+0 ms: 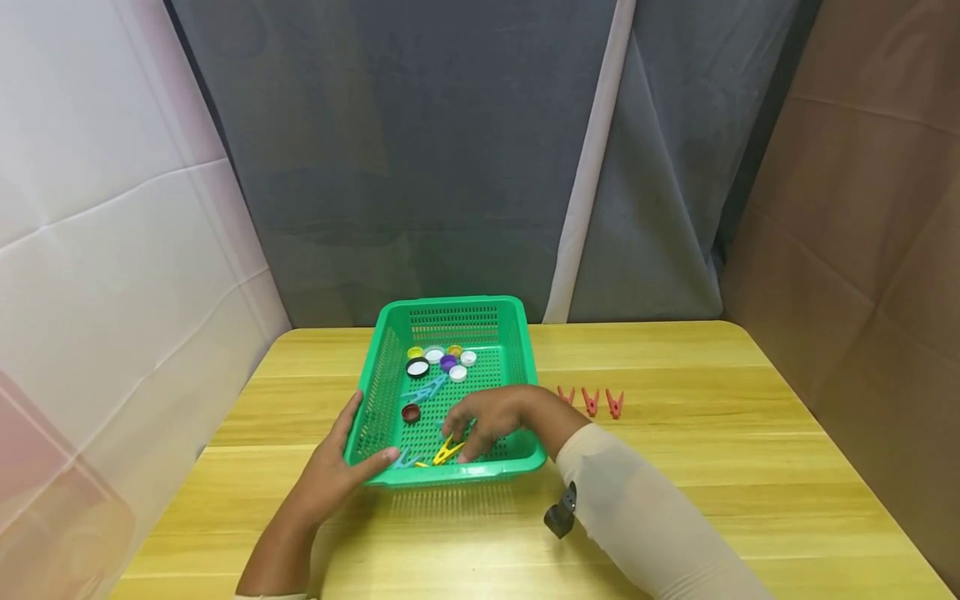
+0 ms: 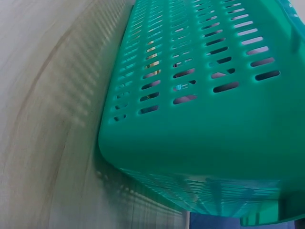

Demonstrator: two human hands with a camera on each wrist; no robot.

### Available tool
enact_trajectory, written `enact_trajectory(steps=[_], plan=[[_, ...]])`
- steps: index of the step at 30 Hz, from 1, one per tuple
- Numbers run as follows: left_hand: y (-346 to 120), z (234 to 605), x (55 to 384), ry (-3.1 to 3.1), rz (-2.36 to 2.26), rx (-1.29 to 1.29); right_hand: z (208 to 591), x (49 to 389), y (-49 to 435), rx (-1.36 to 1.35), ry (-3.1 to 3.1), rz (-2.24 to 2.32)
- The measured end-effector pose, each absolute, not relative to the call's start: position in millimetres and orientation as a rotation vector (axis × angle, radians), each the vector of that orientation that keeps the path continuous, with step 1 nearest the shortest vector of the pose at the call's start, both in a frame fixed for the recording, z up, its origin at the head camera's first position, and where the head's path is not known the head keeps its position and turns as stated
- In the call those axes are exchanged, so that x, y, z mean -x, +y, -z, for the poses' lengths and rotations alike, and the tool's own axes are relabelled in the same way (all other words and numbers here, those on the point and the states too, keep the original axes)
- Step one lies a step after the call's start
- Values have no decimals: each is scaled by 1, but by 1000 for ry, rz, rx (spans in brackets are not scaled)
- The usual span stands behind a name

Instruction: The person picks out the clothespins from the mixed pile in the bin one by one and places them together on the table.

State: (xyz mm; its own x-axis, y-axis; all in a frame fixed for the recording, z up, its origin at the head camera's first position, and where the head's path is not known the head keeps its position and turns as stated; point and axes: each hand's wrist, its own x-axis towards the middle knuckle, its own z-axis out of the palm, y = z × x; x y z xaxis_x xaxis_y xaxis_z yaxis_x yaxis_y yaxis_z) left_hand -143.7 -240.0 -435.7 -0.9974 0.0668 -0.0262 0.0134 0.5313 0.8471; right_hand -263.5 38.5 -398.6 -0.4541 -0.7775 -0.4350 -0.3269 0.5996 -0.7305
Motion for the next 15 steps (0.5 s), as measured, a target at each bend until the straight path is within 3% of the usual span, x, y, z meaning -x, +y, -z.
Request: enact_trajectory(steps=[15], plan=[[-240,437,143,2689,-1527,-73,400,263,36,934,2099,634]])
